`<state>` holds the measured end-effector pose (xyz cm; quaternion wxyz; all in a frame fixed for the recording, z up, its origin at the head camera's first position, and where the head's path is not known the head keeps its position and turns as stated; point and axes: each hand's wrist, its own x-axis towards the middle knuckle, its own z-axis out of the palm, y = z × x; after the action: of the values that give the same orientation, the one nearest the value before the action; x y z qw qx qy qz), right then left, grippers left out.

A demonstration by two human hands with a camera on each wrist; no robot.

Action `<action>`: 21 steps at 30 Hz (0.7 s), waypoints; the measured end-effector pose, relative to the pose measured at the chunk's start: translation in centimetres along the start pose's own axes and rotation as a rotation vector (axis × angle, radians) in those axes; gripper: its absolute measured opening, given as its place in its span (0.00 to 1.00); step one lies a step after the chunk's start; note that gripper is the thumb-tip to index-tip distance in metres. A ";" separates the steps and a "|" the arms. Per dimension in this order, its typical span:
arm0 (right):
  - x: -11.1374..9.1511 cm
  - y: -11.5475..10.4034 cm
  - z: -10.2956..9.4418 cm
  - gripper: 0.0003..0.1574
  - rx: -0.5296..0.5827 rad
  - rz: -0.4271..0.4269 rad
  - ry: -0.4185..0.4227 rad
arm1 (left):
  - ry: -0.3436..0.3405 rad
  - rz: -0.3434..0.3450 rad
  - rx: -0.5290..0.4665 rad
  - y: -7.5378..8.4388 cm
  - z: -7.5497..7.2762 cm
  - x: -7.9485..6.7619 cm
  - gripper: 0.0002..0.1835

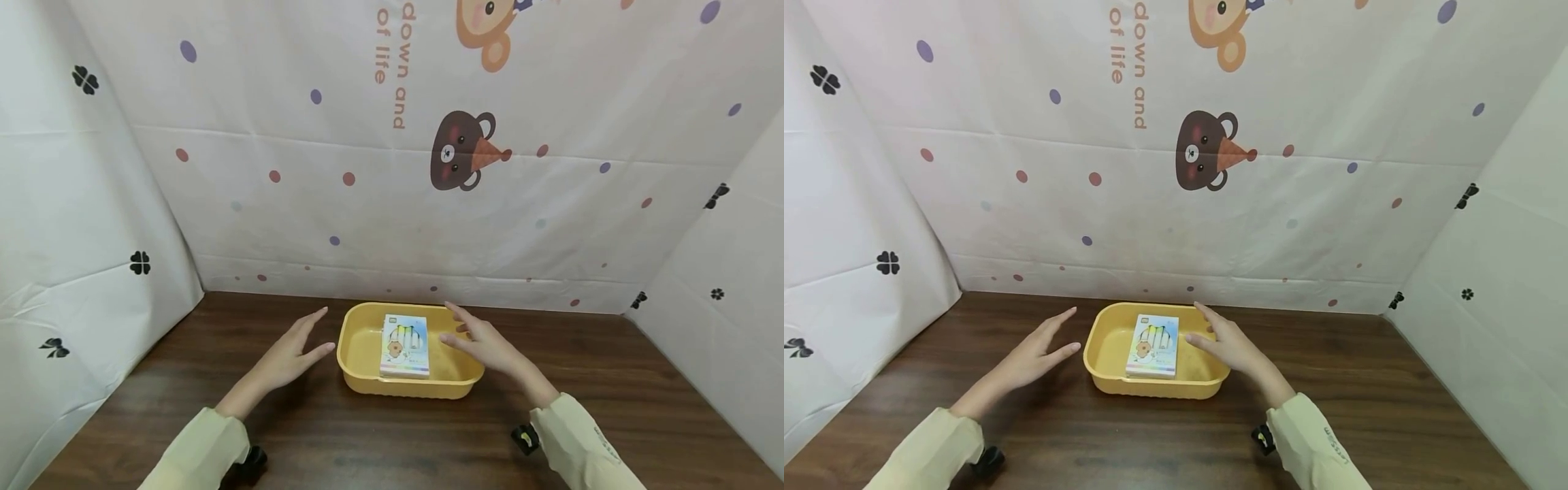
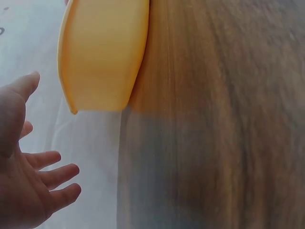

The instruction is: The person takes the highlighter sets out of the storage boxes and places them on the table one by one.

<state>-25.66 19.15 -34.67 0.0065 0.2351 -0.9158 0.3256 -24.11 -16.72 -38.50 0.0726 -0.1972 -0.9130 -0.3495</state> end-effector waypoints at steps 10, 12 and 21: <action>0.6 -0.5 1.2 0.42 0.170 -0.011 -0.053 | -0.040 0.019 -0.056 0.3 1.0 0.5 0.39; 0.7 -0.5 1.4 0.42 0.187 -0.011 -0.064 | -0.047 0.021 -0.064 0.4 1.2 0.6 0.39; 1.3 -0.7 2.0 0.45 0.210 0.012 -0.134 | -0.086 0.002 -0.127 0.5 1.7 0.9 0.40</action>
<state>-26.21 16.94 -35.68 -0.0811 0.2503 -0.8764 0.4033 -24.69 -14.91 -39.23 0.0213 -0.2172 -0.8911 -0.3979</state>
